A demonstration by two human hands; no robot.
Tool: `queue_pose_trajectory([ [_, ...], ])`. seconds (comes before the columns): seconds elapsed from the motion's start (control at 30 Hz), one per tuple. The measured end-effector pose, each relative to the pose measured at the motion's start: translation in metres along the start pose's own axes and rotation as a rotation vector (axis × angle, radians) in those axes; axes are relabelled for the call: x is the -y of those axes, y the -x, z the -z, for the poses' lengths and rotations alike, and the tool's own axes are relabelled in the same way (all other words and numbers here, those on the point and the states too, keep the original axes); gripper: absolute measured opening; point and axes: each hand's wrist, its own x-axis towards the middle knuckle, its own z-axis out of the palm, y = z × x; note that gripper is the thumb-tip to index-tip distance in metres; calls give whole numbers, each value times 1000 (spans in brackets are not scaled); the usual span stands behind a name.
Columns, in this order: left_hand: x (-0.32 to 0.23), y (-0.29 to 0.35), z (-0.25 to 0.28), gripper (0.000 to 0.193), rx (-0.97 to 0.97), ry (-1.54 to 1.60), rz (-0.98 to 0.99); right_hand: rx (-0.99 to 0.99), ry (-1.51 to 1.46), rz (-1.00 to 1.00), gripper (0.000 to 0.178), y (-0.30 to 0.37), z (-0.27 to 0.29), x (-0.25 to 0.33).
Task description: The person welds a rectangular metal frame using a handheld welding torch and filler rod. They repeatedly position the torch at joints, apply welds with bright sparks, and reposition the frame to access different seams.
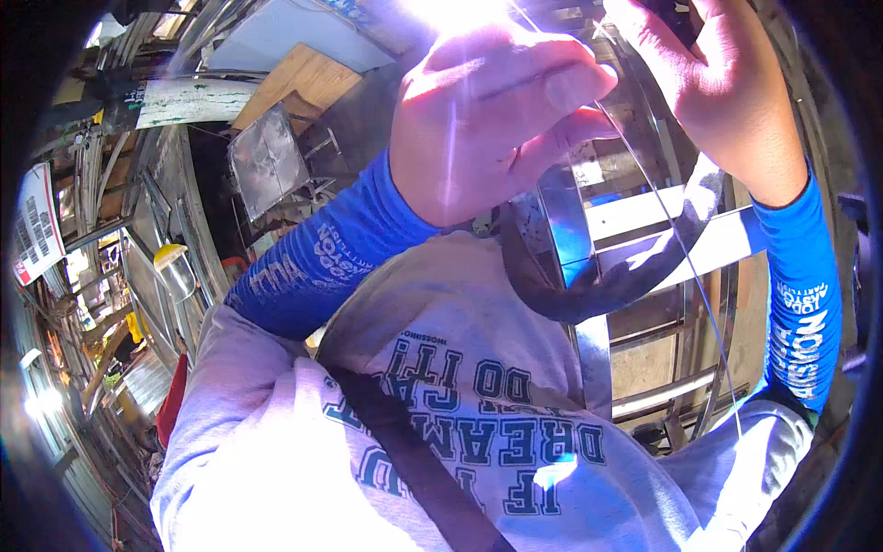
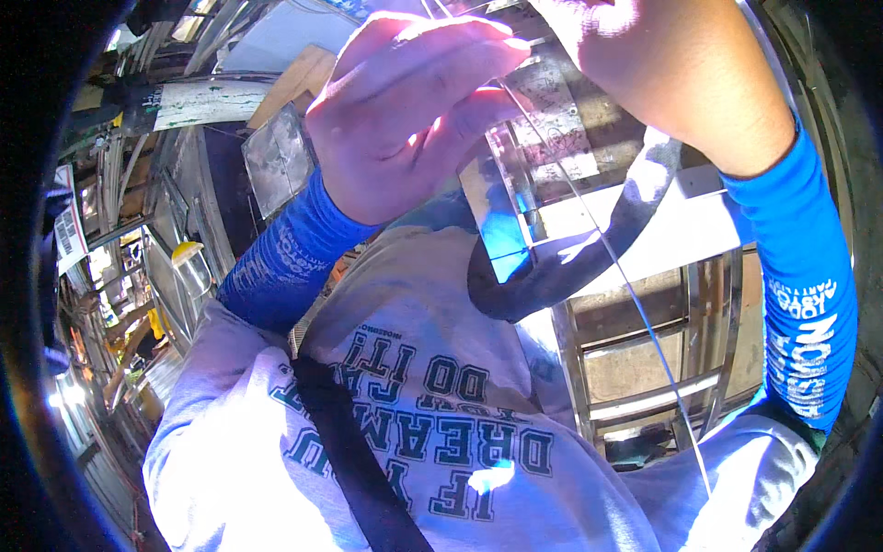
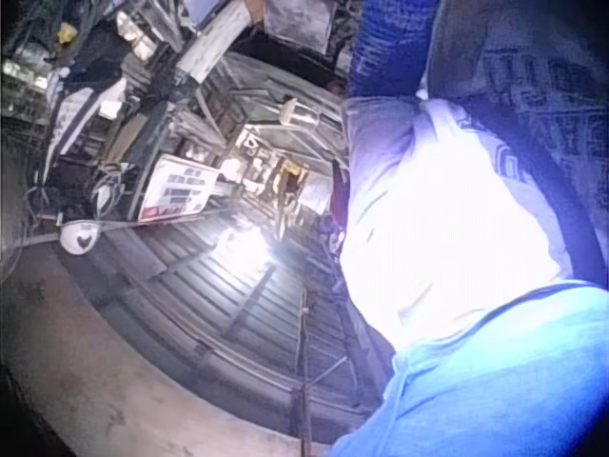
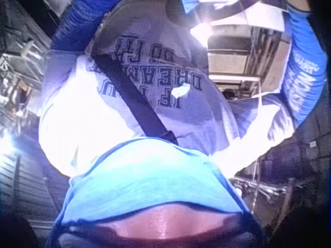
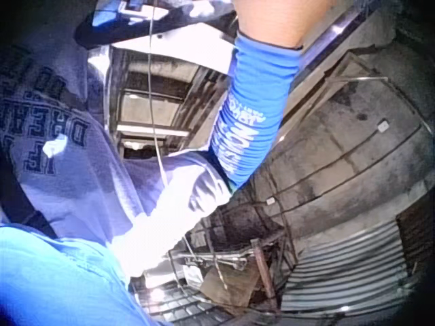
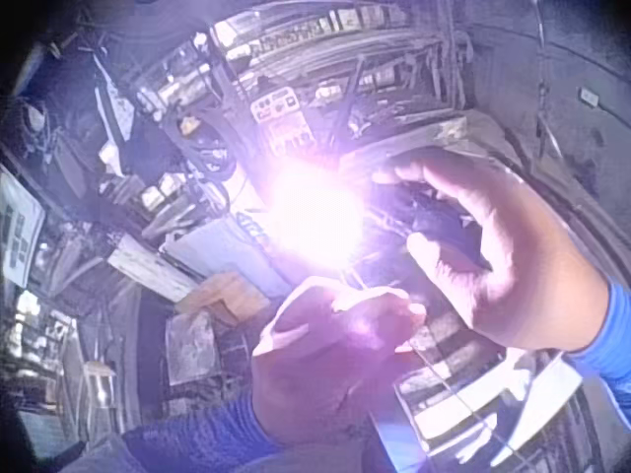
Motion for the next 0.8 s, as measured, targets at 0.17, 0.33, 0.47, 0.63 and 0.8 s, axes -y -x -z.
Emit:
queue_pose_trajectory([
  [0.17,3,0,1,34,28,-30,-21,-21,63,23,58,-2,-2,0],
  [0.33,10,4,-1,39,22,-75,-109,-45,-82,-46,58,-7,0,14],
  [0.47,2,-1,7,45,66,-30,-4,-9,62,-18,61,-10,4,15],
  [0.63,-1,-4,10,47,70,-5,28,80,-165,-247,62,-13,8,14],
  [0.8,2,-2,9,47,59,1,19,54,-171,-219,57,-11,2,16],
])
